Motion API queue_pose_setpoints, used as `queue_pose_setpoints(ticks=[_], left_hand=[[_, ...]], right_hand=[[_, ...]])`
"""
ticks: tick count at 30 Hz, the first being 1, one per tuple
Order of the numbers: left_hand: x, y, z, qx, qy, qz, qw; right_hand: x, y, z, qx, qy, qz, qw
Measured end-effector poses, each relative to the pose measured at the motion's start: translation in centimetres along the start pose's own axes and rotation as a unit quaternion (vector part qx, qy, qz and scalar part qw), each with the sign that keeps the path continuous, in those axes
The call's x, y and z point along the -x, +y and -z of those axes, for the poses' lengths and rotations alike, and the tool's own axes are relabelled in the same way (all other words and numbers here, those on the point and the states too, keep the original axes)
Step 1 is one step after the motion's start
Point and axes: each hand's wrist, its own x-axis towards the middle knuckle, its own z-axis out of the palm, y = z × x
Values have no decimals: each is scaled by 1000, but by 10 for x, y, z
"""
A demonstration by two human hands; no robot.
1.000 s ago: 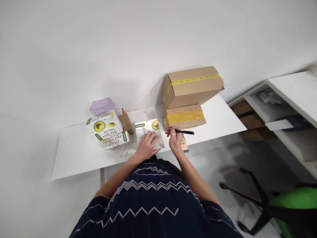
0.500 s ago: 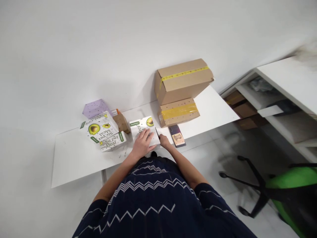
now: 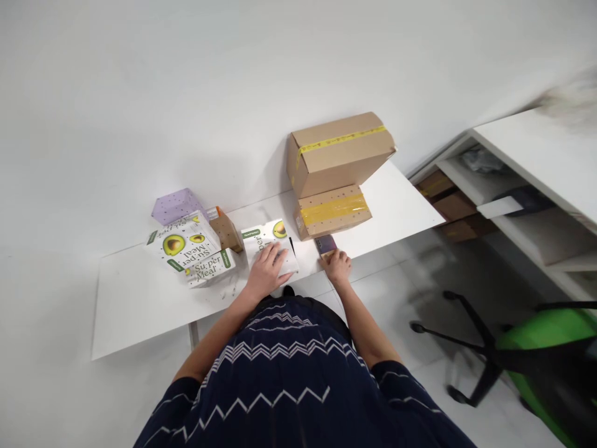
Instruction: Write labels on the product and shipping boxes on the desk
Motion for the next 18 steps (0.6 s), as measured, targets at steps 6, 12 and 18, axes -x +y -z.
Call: queue_pose_setpoints(ticks=[6, 12, 18], left_hand=[[0, 0, 0, 8, -6, 7, 1000], [1, 3, 1, -11, 6, 2, 1000], [1, 4, 1, 12, -8, 10, 1000]], right_hand=[[4, -6, 4, -28, -18, 2, 999], [30, 14, 22, -314, -118, -80, 939], [73, 39, 63, -693, -298, -91, 650]])
